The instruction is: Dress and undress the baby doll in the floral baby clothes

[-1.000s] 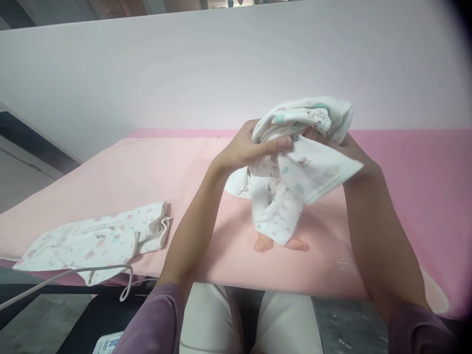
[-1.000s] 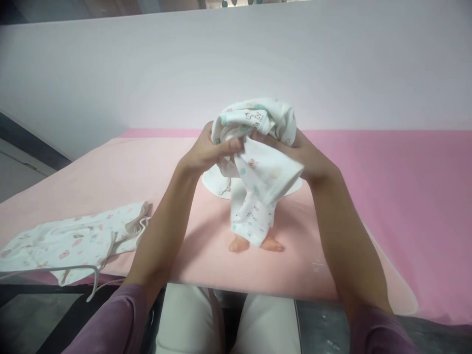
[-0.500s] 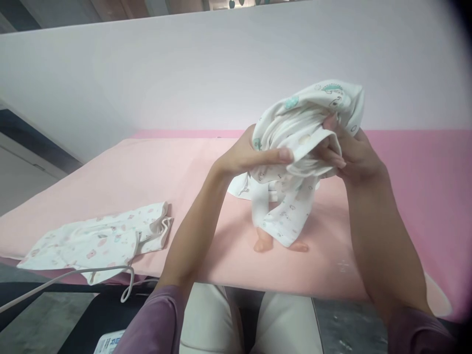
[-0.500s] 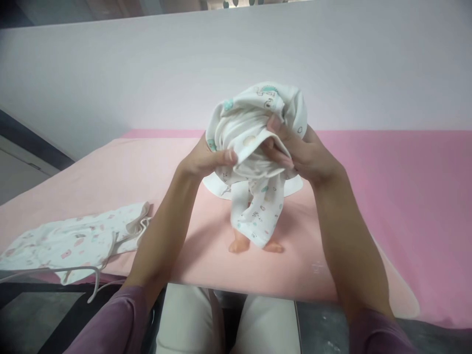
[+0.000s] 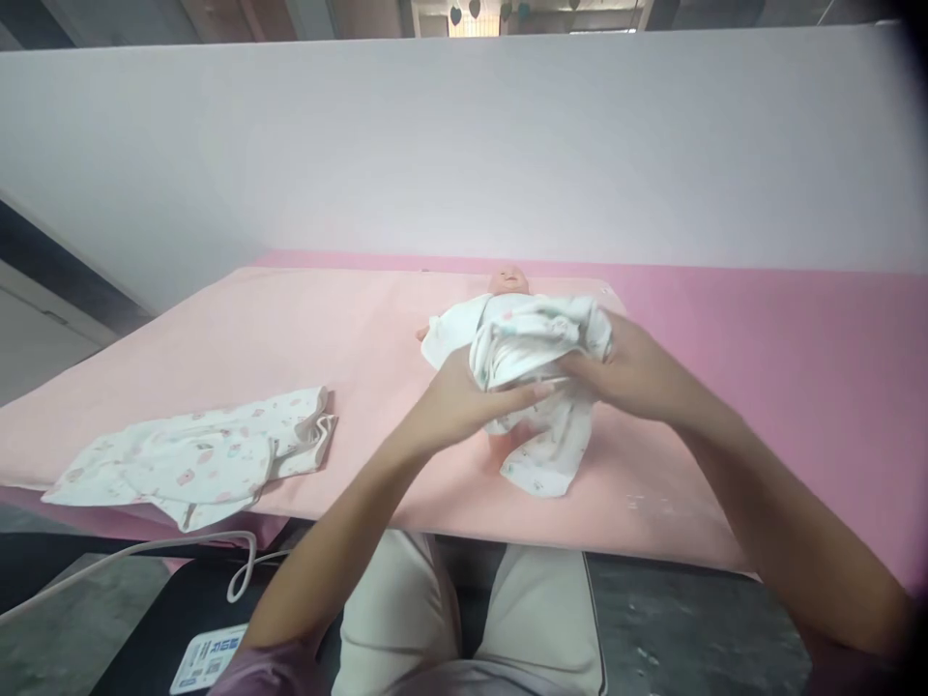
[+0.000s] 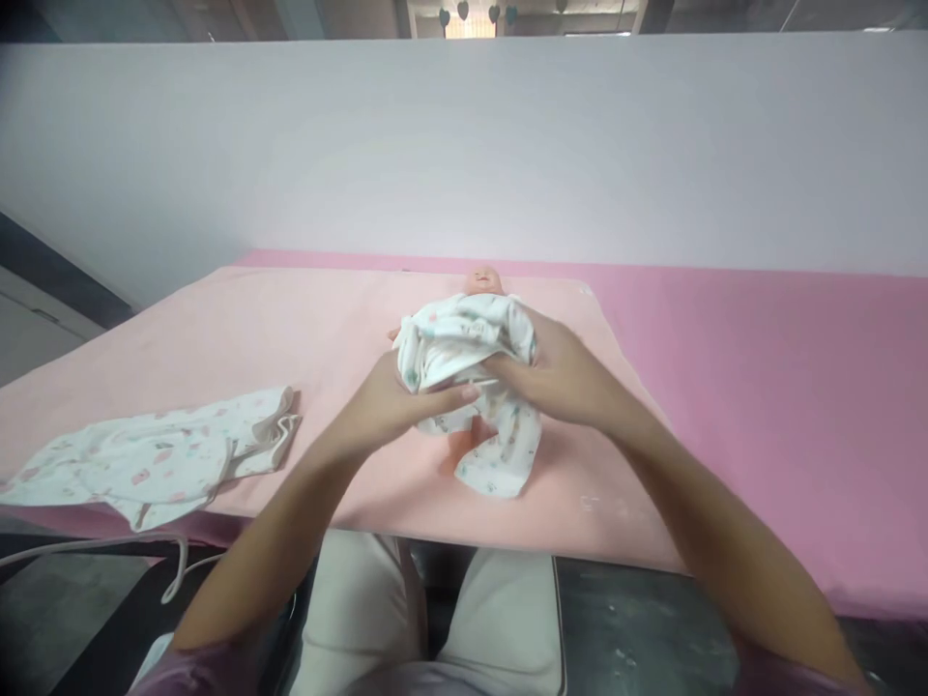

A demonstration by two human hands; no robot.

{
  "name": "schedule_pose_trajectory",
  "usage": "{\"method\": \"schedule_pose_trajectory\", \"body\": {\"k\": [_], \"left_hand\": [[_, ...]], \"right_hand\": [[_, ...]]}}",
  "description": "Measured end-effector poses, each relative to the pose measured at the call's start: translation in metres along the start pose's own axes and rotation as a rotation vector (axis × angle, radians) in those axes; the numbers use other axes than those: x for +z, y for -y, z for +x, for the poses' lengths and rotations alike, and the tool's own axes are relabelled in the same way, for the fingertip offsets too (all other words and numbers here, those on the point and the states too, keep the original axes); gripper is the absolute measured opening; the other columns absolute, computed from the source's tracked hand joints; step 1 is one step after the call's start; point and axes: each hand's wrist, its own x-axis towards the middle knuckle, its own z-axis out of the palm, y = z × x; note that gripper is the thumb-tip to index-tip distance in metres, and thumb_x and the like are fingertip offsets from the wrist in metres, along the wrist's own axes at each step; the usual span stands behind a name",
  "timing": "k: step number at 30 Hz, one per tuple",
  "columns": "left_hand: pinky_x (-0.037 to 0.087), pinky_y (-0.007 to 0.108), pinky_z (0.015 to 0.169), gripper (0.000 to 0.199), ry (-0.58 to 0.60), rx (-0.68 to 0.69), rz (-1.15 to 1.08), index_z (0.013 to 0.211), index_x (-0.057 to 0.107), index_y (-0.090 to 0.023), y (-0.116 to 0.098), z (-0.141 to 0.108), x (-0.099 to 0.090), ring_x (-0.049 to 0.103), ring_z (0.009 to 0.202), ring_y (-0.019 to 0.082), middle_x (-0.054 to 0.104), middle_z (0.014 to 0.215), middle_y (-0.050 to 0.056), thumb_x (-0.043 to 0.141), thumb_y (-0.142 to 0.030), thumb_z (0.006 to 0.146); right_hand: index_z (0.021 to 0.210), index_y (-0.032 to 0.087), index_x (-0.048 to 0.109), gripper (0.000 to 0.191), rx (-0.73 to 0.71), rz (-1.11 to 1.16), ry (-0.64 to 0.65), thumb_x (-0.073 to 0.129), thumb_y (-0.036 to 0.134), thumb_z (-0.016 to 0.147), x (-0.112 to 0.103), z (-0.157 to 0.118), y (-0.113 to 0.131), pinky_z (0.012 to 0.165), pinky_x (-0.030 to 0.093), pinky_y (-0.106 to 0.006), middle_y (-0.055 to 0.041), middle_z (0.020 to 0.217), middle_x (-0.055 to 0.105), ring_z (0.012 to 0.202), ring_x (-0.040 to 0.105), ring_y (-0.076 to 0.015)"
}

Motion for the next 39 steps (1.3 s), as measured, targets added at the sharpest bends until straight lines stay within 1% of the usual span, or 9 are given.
{"method": "schedule_pose_trajectory", "body": {"k": [5,9,13,20,23,26,31,34,39], "left_hand": [[0.063,0.047,0.106,0.042,-0.174,-0.168,0.071,0.136,0.074,-0.024,0.047,-0.062,0.024,0.074,0.129,0.036,0.08,0.134,0.01,0.065,-0.052,0.107],[0.06,0.046,0.104,0.034,-0.23,-0.281,0.217,0.134,0.067,-0.025,0.084,-0.092,0.033,0.073,0.128,0.034,0.078,0.132,0.011,0.055,-0.046,0.11],[0.055,0.051,0.103,0.02,-0.228,-0.392,0.46,0.116,0.061,-0.023,0.1,-0.104,0.039,0.072,0.116,0.037,0.079,0.107,0.012,0.052,-0.038,0.107],[0.037,0.054,0.12,0.021,-0.137,-0.31,0.647,0.112,0.061,-0.022,0.109,-0.104,0.045,0.075,0.102,0.032,0.076,0.088,0.006,0.045,-0.035,0.11],[0.037,0.056,0.121,0.027,-0.138,-0.289,0.592,0.106,0.066,-0.023,0.114,-0.098,0.043,0.075,0.097,0.029,0.078,0.09,0.004,0.043,-0.036,0.11],[0.046,0.051,0.116,0.032,-0.19,-0.247,0.484,0.099,0.07,-0.023,0.12,-0.088,0.039,0.075,0.096,0.028,0.079,0.09,0.004,0.045,-0.04,0.11],[0.055,0.041,0.105,0.028,-0.258,-0.086,0.349,0.121,0.075,-0.024,0.127,-0.071,0.03,0.076,0.114,0.03,0.083,0.116,0.007,0.055,-0.036,0.106],[0.056,0.037,0.097,0.026,-0.231,-0.055,0.329,0.121,0.072,-0.022,0.129,-0.07,0.029,0.076,0.111,0.028,0.081,0.12,0.009,0.054,-0.034,0.106],[0.051,0.032,0.077,0.014,-0.281,-0.158,0.341,0.107,0.056,-0.024,0.129,-0.075,0.034,0.069,0.086,0.023,0.073,0.096,0.004,0.051,-0.037,0.107]], "right_hand": [[0.113,0.027,0.077,0.018,0.179,-0.095,0.072,0.066,0.04,0.106,0.05,-0.035,-0.02,0.083,0.061,-0.043,-0.0061,0.11,0.082,0.103,0.077,-0.0326],[0.112,0.027,0.076,0.017,0.33,-0.206,0.168,0.069,0.037,0.101,0.074,-0.049,-0.039,0.086,0.058,-0.04,-0.0039,0.11,0.084,0.102,0.078,-0.0312],[0.108,0.026,0.075,0.016,0.458,-0.245,0.275,0.072,0.037,0.097,0.086,-0.053,-0.058,0.084,0.056,-0.037,-0.002,0.096,0.085,0.099,0.079,-0.0305],[0.128,0.019,0.068,0.042,0.531,-0.546,0.223,0.073,0.048,0.098,0.104,-0.068,-0.059,0.076,0.052,-0.037,-0.0173,0.12,0.081,0.106,0.077,-0.0388],[0.125,0.02,0.069,0.033,0.467,-0.589,0.229,0.064,0.045,0.105,0.111,-0.071,-0.054,0.08,0.052,-0.038,-0.0164,0.118,0.081,0.105,0.076,-0.0371],[0.121,0.02,0.072,0.024,0.315,-0.538,0.165,0.058,0.031,0.106,0.112,-0.067,-0.056,0.096,0.053,-0.04,-0.0144,0.126,0.079,0.115,0.074,-0.0335],[0.131,0.018,0.073,0.035,0.113,-0.413,0.121,0.057,0.018,0.099,0.094,-0.055,-0.073,0.111,0.051,-0.042,-0.0138,0.136,0.077,0.127,0.07,-0.0326],[0.133,0.018,0.071,0.036,0.057,-0.329,0.191,0.063,0.024,0.099,0.083,-0.051,-0.085,0.11,0.053,-0.044,-0.0137,0.135,0.076,0.126,0.07,-0.0333],[0.134,0.019,0.069,0.045,0.005,-0.231,0.222,0.077,0.038,0.094,0.076,-0.047,-0.1,0.106,0.054,-0.045,-0.0134,0.131,0.073,0.12,0.069,-0.0333]]}}
